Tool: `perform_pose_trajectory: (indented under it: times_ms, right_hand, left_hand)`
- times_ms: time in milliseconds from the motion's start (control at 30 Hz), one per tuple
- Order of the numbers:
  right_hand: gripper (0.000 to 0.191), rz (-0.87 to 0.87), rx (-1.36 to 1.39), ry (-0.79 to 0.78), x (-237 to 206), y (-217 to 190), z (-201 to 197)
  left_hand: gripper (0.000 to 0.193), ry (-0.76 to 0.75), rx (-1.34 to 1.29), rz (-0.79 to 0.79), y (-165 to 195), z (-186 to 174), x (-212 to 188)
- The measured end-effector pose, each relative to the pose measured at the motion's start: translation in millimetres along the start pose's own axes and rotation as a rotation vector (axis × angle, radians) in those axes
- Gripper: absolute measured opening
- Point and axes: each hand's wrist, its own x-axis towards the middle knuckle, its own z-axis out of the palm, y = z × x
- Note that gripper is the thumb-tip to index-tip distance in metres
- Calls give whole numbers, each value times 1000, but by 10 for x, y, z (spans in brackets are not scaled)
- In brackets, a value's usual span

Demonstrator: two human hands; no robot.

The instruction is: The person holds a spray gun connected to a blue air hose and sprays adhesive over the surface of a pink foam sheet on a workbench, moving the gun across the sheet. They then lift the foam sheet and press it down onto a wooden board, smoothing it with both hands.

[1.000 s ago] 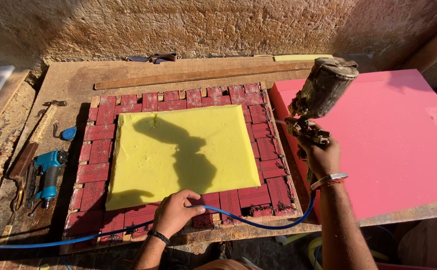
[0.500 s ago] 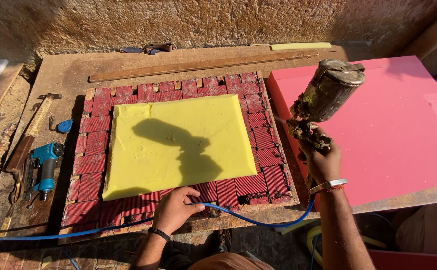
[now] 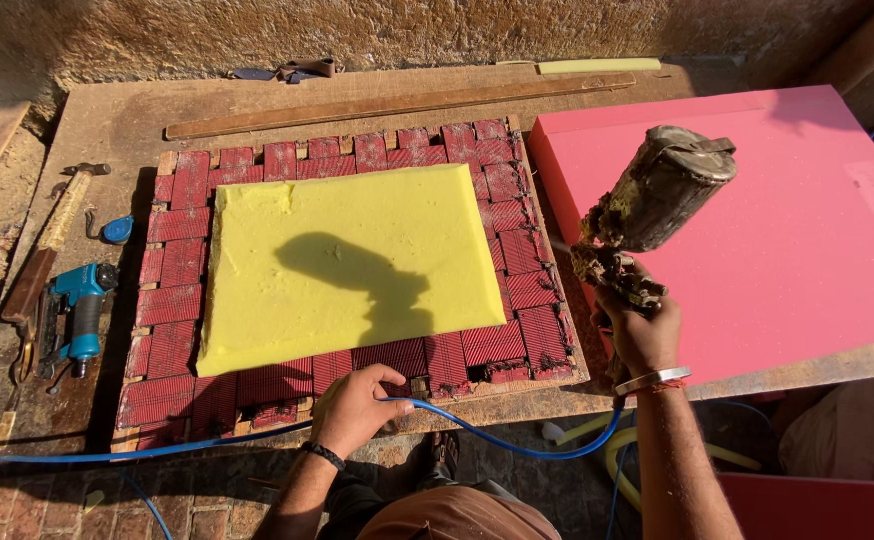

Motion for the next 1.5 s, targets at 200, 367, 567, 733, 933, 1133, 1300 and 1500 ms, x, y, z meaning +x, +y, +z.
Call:
perform_pose_trajectory:
  times_ms: [200,367,567,733,933,1133,1300,1500]
  right_hand:
    - [58,-31,-69,109,16,-127,43]
    - [52,-92,-63,70,-51,-136,-24]
    - [53,-154,-70,56,-290,147,-161]
    - [55,78,20,25,-436,183,-172]
    - [57,55,-25,38,-546,20,-168]
    - [50,78,-23,39,-875,-52,-189]
    - [53,35,-84,93,-1138,-119,-224]
    - [49,-42,-162,160,-1473,-164,-344]
  left_hand:
    - [39,77,14,53,-2,13,-7]
    - [38,72,-26,52,2,26,-31]
    - [42,39,32,45,12,70,-110]
    - [44,34,39,31,13,95,-152]
    - [45,28,43,36,-6,106,-235]
    - [44,27,49,81,-82,60,-465]
    - [45,31,0,117,-225,42,-674]
    - [42,-17,-44,99,-414,267,-1024]
